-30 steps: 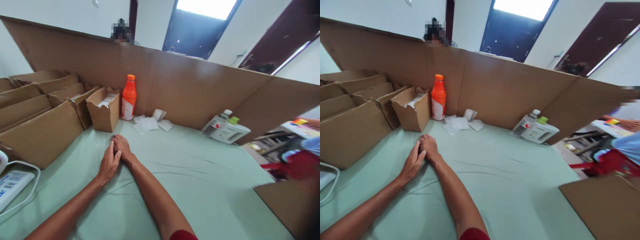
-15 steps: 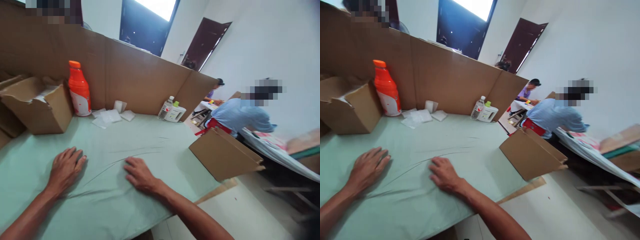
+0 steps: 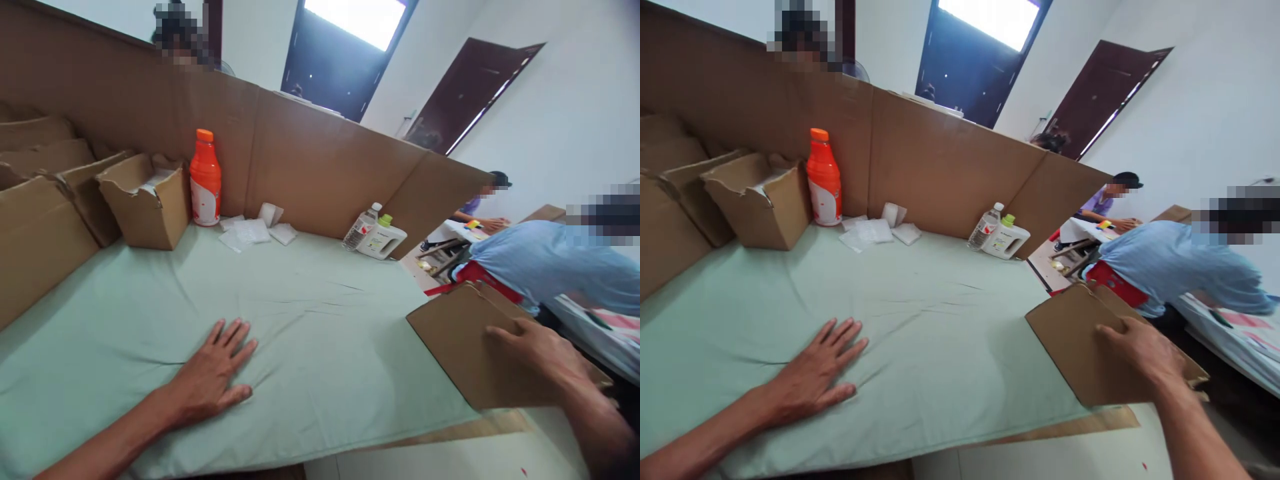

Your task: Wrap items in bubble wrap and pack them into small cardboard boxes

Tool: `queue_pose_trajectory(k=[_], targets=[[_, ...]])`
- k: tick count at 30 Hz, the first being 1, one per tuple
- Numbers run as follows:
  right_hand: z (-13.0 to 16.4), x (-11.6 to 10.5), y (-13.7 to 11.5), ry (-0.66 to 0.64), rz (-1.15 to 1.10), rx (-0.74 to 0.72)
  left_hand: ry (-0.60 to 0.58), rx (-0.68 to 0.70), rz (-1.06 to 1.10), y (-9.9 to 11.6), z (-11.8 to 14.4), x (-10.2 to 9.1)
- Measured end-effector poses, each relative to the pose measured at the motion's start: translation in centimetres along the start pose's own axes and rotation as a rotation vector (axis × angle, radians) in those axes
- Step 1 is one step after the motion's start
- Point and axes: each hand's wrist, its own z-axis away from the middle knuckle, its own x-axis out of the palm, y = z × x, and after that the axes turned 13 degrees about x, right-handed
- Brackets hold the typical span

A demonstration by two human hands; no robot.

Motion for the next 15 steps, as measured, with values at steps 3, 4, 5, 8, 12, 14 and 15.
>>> queue_pose_trajectory(k=[3,4,5,8,12,14,15], targets=[[0.2,-0.9,-1.4,-0.211,0.124,0.170,-0.033,0.081,0.082,2.1,0.0,-0.2],[0.6,-1.2,-2.5,-0.214,0.136,0.158,-0.022,0.098,0.100,2.4,0.1,-0.1],[1.2,-1.5,-3.7,-0.204,0.142,0.127,-0.001,0.110,0.115,2.7,0.2,0.1],[3.9,-2.1,-8.2,-0.165,0.126,-0.040,0.134,0.089,0.175,2.4,0.4,1.0],[9.7,-2.6,-16.0,-0.138,0.085,-0.337,0.454,-0.142,0.270,1.0,0.6,1.9],[13.4,-3.0,-20.3,-0.154,0.025,-0.540,0.604,-0.247,0.288,0.3,0.6,1.8],[15.4,-3.3,-22.4,-0.170,-0.023,-0.629,0.666,-0.279,0.290,0.0,0.7,1.6]])
